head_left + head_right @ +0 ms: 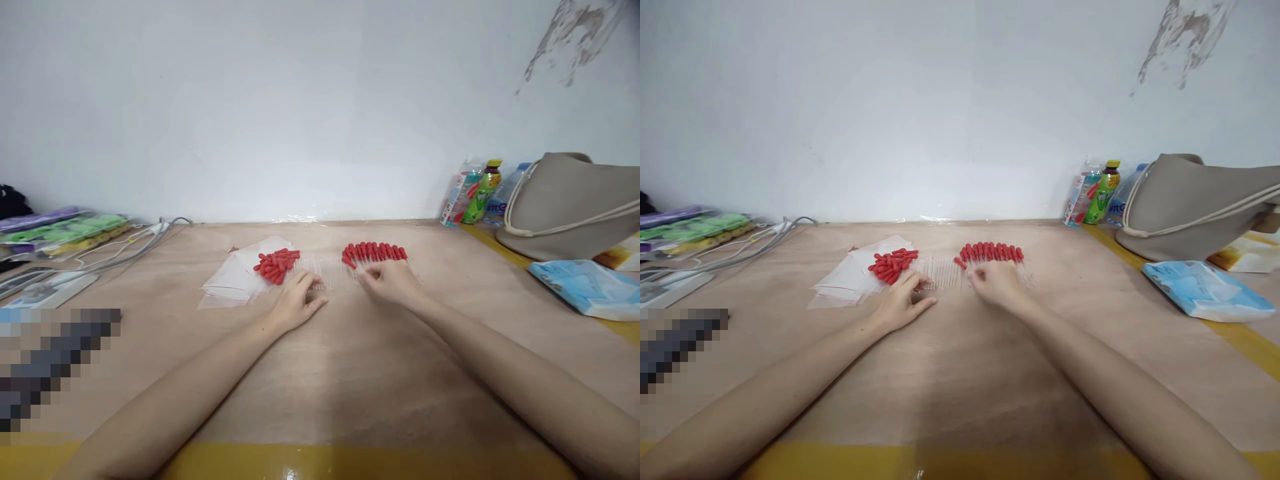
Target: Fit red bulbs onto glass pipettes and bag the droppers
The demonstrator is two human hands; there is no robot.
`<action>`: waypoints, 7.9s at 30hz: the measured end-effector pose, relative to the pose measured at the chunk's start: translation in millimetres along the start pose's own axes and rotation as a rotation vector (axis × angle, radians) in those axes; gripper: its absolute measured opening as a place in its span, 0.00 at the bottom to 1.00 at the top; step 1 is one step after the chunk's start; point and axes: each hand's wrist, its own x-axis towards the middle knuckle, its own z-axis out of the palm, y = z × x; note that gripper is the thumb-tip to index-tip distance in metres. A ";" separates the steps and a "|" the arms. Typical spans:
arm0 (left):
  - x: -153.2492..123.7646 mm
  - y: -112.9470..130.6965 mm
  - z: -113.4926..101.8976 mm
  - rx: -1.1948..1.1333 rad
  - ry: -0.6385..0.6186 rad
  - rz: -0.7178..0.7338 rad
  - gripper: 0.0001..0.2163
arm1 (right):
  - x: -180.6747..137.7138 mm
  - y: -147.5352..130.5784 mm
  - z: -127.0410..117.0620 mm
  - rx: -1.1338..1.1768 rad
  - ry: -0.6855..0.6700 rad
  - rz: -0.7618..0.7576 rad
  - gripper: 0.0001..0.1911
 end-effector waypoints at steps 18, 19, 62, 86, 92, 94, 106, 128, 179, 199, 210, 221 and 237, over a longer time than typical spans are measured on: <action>-1.9 -3.2 0.9 0.002 -0.024 0.073 0.03 | 49.6 -0.4 43.7 -0.124 0.128 0.364 0.13; -2.0 -3.4 0.8 0.003 -0.024 0.073 0.03 | 46.7 -3.7 43.4 -0.127 0.119 0.308 0.13; -1.9 8.2 4.0 0.061 -0.059 -0.001 0.06 | -36.8 7.5 34.8 0.112 0.240 -0.404 0.12; -3.8 10.8 5.4 -0.168 -0.134 0.076 0.07 | -27.7 16.5 39.4 0.201 0.062 -0.471 0.11; -3.8 10.4 6.7 -0.109 -0.160 0.094 0.08 | -30.4 8.8 30.0 0.014 0.089 -0.514 0.13; -3.7 10.0 7.2 -0.099 -0.159 0.093 0.07 | -31.1 6.7 29.1 -0.007 0.093 -0.527 0.13; -4.2 10.4 7.7 -0.131 -0.127 0.117 0.08 | -28.9 -4.4 30.6 0.003 0.021 -0.501 0.15; 1.2 6.8 5.6 0.038 0.039 -0.012 0.17 | -16.5 -19.1 9.6 -0.116 -0.069 -0.120 0.15; 3.5 2.2 3.3 0.326 0.140 -0.260 0.05 | 61.0 -40.5 51.3 -0.150 -0.194 0.422 0.11; 96.5 -76.6 -10.7 0.725 -0.209 -0.532 0.09 | 42.4 -19.2 32.8 0.112 -0.035 0.328 0.14; 64.5 -35.2 -12.1 0.408 0.072 -0.239 0.07 | -25.0 18.1 35.1 0.264 0.264 -0.126 0.10; -10.1 21.7 2.3 -0.163 -0.028 -0.069 0.09 | -36.1 5.5 30.9 0.256 0.206 -0.364 0.10; -8.7 18.2 6.2 -0.308 -0.045 -0.160 0.07 | -34.9 6.1 35.2 0.281 0.095 -0.425 0.11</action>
